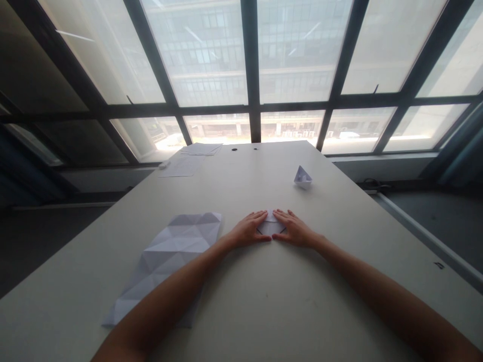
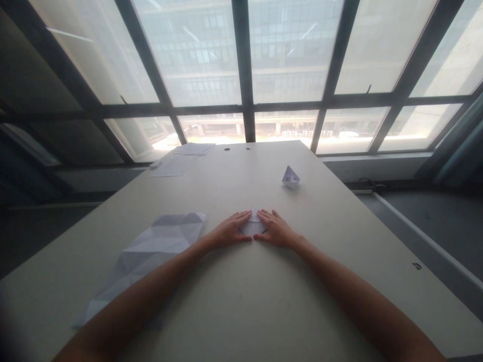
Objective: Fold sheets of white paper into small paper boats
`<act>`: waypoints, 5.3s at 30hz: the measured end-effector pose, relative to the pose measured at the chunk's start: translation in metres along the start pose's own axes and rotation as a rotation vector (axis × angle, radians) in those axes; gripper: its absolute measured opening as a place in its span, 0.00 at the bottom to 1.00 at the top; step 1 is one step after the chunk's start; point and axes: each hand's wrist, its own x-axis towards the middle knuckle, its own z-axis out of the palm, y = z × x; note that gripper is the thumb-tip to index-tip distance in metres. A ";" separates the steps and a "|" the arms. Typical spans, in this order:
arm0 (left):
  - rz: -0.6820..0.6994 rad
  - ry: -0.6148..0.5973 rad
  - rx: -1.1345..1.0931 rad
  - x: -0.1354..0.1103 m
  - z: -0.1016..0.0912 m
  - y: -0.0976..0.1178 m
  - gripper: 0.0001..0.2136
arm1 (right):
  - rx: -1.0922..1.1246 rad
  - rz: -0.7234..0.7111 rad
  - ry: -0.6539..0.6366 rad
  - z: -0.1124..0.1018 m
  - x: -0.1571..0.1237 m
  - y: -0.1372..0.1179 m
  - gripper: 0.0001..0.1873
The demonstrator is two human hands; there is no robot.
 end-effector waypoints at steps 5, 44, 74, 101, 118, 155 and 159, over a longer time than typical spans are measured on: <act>0.024 0.071 -0.090 -0.001 -0.003 0.003 0.41 | 0.037 -0.001 0.058 0.002 0.001 0.000 0.44; -0.208 0.353 -0.306 0.007 0.002 0.004 0.13 | 0.401 0.234 0.415 0.006 0.008 0.011 0.10; -0.106 0.199 0.103 0.002 0.009 -0.001 0.16 | 0.005 0.060 0.185 -0.001 0.000 -0.011 0.05; 0.030 -0.049 -0.022 -0.002 0.001 -0.007 0.23 | -0.083 -0.124 0.126 -0.004 -0.002 -0.011 0.17; 0.071 -0.096 0.118 -0.007 -0.009 -0.004 0.21 | -0.255 0.127 0.087 0.008 0.005 -0.002 0.24; -0.041 0.160 0.213 -0.006 -0.010 0.020 0.22 | -0.120 0.077 0.236 0.002 0.001 -0.004 0.09; -0.036 0.146 0.223 -0.005 -0.010 0.019 0.21 | -0.133 0.079 0.223 0.002 0.002 -0.004 0.10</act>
